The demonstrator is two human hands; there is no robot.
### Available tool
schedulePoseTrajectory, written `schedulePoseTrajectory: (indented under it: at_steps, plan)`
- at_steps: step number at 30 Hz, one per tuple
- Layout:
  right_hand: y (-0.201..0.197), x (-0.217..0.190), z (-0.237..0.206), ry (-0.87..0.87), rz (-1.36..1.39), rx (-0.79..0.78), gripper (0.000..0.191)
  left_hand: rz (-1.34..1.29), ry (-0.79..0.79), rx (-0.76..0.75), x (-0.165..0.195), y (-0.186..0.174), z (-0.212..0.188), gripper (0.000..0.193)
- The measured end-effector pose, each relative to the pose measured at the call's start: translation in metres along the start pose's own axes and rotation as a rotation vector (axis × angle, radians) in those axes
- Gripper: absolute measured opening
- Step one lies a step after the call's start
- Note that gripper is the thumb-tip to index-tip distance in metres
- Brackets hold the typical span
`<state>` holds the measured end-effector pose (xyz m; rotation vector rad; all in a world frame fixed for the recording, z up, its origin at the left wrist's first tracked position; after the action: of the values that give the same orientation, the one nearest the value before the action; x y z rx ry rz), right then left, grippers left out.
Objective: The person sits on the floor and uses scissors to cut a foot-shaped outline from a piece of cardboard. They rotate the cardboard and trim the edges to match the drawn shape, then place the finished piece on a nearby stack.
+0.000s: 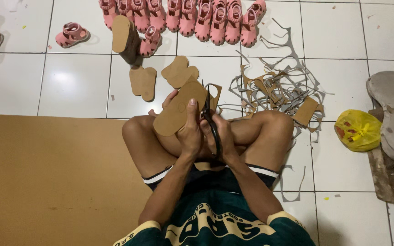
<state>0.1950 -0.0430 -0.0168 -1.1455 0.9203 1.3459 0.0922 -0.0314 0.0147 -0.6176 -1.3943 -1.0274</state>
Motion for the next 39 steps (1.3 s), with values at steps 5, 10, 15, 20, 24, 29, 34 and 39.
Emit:
schedulePoseTrajectory:
  at_steps: [5,10,15,20,24,29,34,39]
  plan:
    - [0.002,0.005,0.001,0.043,0.069,-0.003,0.067,0.107,0.047,0.036,0.004,0.001,-0.008,0.041]
    - [0.0,0.007,0.005,0.122,-0.041,0.034,0.068,0.021,0.013,-0.014,0.004,-0.003,-0.011,0.045]
    - [-0.004,0.004,0.002,0.075,0.041,0.022,0.066,0.001,-0.073,-0.087,0.005,-0.01,-0.011,0.048]
    - [-0.007,0.001,0.0,0.121,0.085,0.014,0.059,-0.105,-0.074,-0.136,0.005,-0.014,-0.008,0.049]
    - [-0.009,-0.002,-0.002,0.14,0.111,0.01,0.056,-0.07,-0.066,-0.151,0.004,-0.017,-0.006,0.048]
    - [-0.01,-0.009,-0.005,0.158,0.215,-0.007,0.056,-0.181,-0.126,-0.21,0.003,-0.02,-0.004,0.048]
    - [-0.014,-0.013,-0.004,0.172,0.109,0.012,0.059,-0.362,-0.218,-0.274,0.001,-0.022,0.0,0.048]
    - [-0.018,-0.017,-0.005,0.161,0.096,-0.002,0.059,-0.348,-0.261,-0.322,0.004,-0.026,0.003,0.048]
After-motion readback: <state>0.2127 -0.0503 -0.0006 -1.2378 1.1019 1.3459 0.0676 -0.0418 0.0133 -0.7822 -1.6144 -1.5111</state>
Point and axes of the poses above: each hand's wrist, its own z-axis towards the middle knuckle, its own y-axis out of the palm, x = y × z, the point moved 1 cm from there along z, towards the middle knuckle, and after that the axes turned 10 degrees about z, right-handed, at the moved point
